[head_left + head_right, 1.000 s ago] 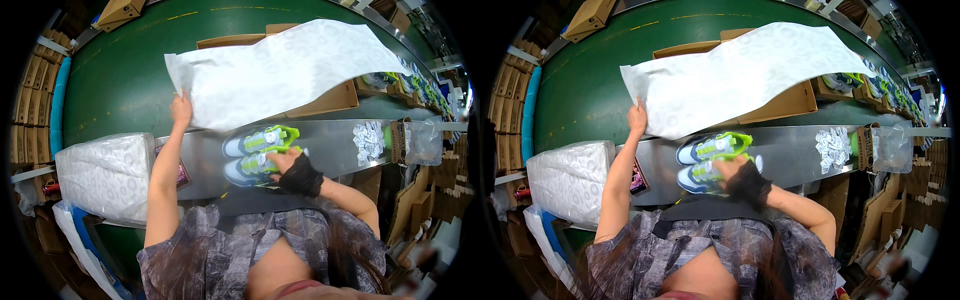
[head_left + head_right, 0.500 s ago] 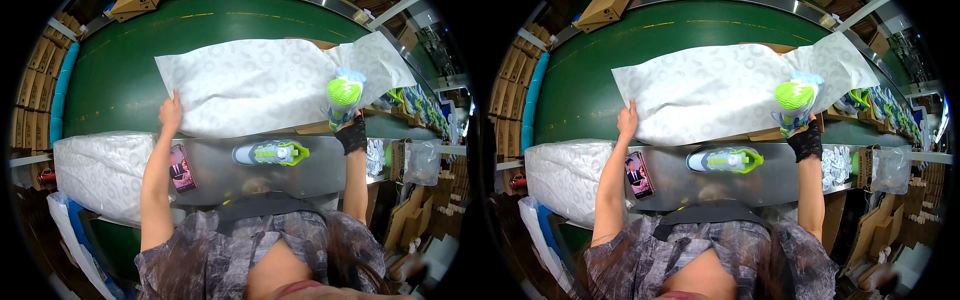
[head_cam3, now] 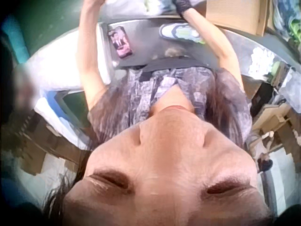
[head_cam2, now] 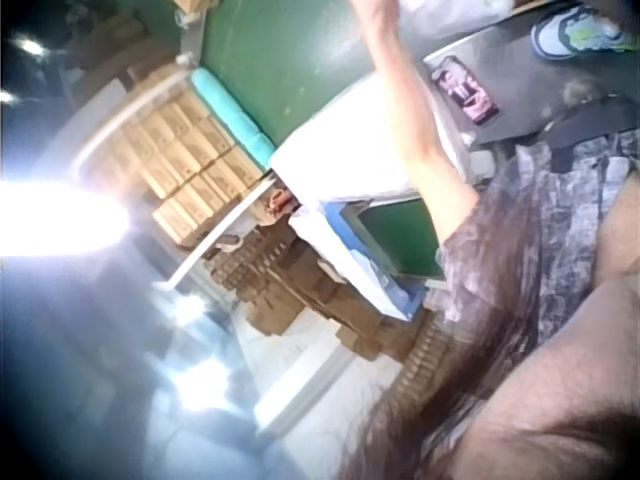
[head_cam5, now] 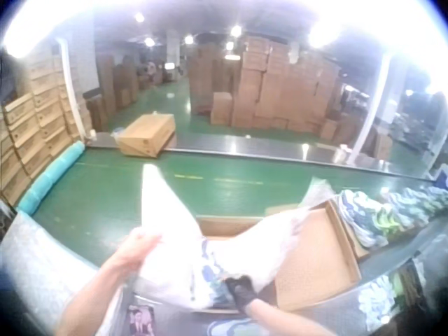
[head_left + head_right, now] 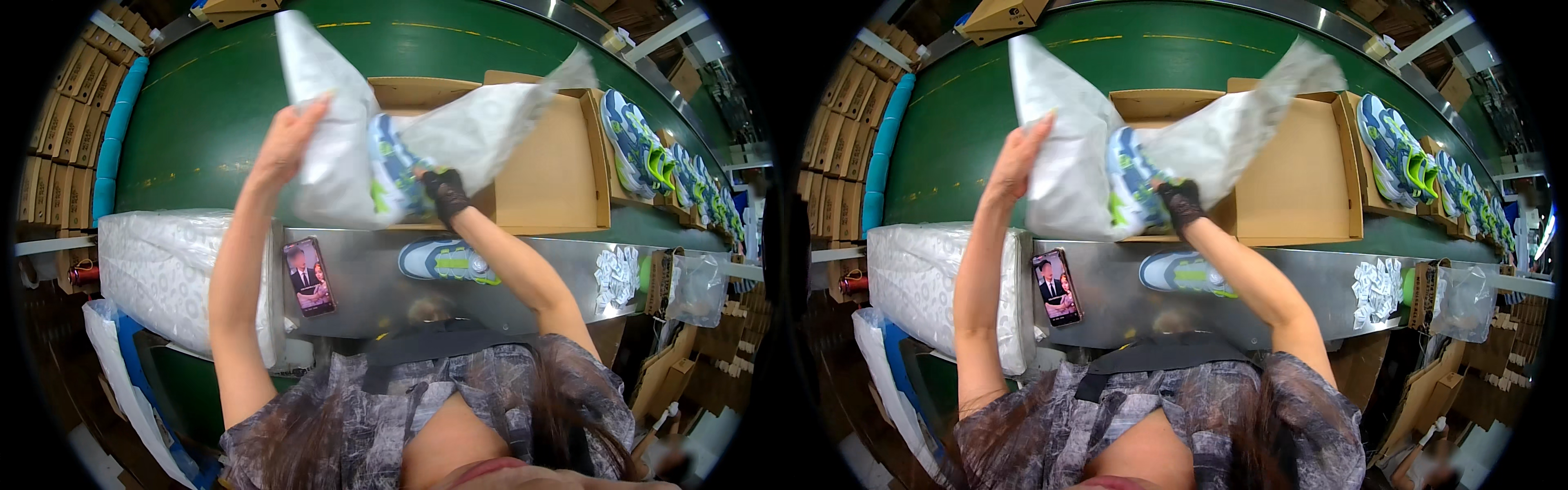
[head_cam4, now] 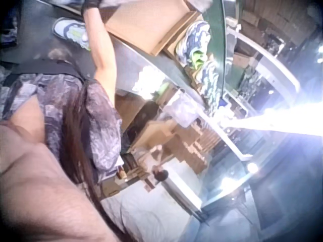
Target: The person places tissue paper into a cardboard shoe box, inserts a pair of sneakers, folds the tissue over the shoes, closes the box, and moves it aside. This sequence is repeated for multiple pairs of shoes.
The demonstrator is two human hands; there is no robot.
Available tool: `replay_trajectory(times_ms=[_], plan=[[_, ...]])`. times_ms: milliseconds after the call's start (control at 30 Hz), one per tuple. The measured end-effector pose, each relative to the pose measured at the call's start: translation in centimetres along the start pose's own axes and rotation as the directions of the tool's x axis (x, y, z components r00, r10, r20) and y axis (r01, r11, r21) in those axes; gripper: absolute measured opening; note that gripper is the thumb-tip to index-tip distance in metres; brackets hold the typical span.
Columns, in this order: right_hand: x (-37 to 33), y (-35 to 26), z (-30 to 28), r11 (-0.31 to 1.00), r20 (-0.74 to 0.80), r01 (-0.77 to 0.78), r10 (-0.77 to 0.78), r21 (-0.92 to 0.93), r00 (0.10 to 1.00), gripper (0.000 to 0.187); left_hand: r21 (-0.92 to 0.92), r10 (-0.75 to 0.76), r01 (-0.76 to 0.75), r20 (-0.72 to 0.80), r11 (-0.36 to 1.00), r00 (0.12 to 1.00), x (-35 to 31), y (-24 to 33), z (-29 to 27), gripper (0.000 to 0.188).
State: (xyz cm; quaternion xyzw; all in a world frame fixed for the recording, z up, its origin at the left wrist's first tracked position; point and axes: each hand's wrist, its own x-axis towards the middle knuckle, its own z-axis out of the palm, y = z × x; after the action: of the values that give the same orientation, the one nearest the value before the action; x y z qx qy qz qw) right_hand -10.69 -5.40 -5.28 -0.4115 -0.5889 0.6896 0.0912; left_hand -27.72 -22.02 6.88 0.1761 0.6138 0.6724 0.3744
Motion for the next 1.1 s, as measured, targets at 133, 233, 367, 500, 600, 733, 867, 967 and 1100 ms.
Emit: replay_trajectory(times_ms=[133, 233, 367, 500, 600, 733, 867, 967, 1100], plan=[[0.5, 2.2, 0.8, 0.803, 0.226, 0.385, -0.314, -0.455, 0.922, 0.031, -0.361, 0.058, 0.018, 0.199, 0.933, 0.978, 1.4, -4.5, 4.9, 0.041], [-4.0, -3.6, -1.9, 0.992, 0.245, 0.118, -0.102, -0.053, 0.964, 0.036, 0.024, 0.131, -0.130, -0.270, 0.991, 0.954, 3.0, -10.1, 3.7, 0.038], [-7.1, -2.1, -7.9, 0.748, -0.005, 0.120, -0.154, 0.653, 0.988, 0.069, 0.755, 0.681, -0.448, 0.002, 0.479, 0.732, 2.6, -14.9, 6.0, 0.029], [-9.9, -2.0, -12.5, 0.700, -0.283, 0.214, -0.018, 0.682, 0.959, 0.062, 0.834, 0.463, -0.549, 0.463, 0.062, 0.756, 2.0, -14.6, 8.5, 0.070], [-11.5, -2.7, -13.5, 0.848, -0.422, 0.327, -0.138, 0.417, 0.896, 0.056, 0.896, -0.064, -0.391, 0.386, -0.212, 0.920, 3.3, -14.2, 7.3, 0.088], [-13.3, -3.8, -13.0, 0.888, -0.366, 0.456, -0.445, -0.061, 0.817, 0.049, 0.848, 0.307, -0.496, 0.529, -0.185, 0.791, 2.7, -13.9, 7.5, 0.082], [-12.5, -5.7, -10.9, 0.606, -0.061, 0.662, -0.756, -0.441, 0.651, 0.037, 0.875, 0.279, -0.477, 0.438, 0.087, 0.854, -0.7, -14.6, 8.0, 0.063], [-9.6, -8.8, -5.9, 0.313, 0.214, 0.779, -0.846, -0.544, 0.489, 0.033, 0.908, -0.021, -0.416, 0.416, -0.042, 0.909, -3.6, -14.7, 8.3, 0.057], [-0.1, -7.7, 3.0, -0.013, 0.456, 0.843, -0.845, -0.538, 0.278, 0.043, 0.889, 0.209, -0.456, 0.440, 0.034, 0.873, -5.5, -15.4, 7.8, 0.051]])
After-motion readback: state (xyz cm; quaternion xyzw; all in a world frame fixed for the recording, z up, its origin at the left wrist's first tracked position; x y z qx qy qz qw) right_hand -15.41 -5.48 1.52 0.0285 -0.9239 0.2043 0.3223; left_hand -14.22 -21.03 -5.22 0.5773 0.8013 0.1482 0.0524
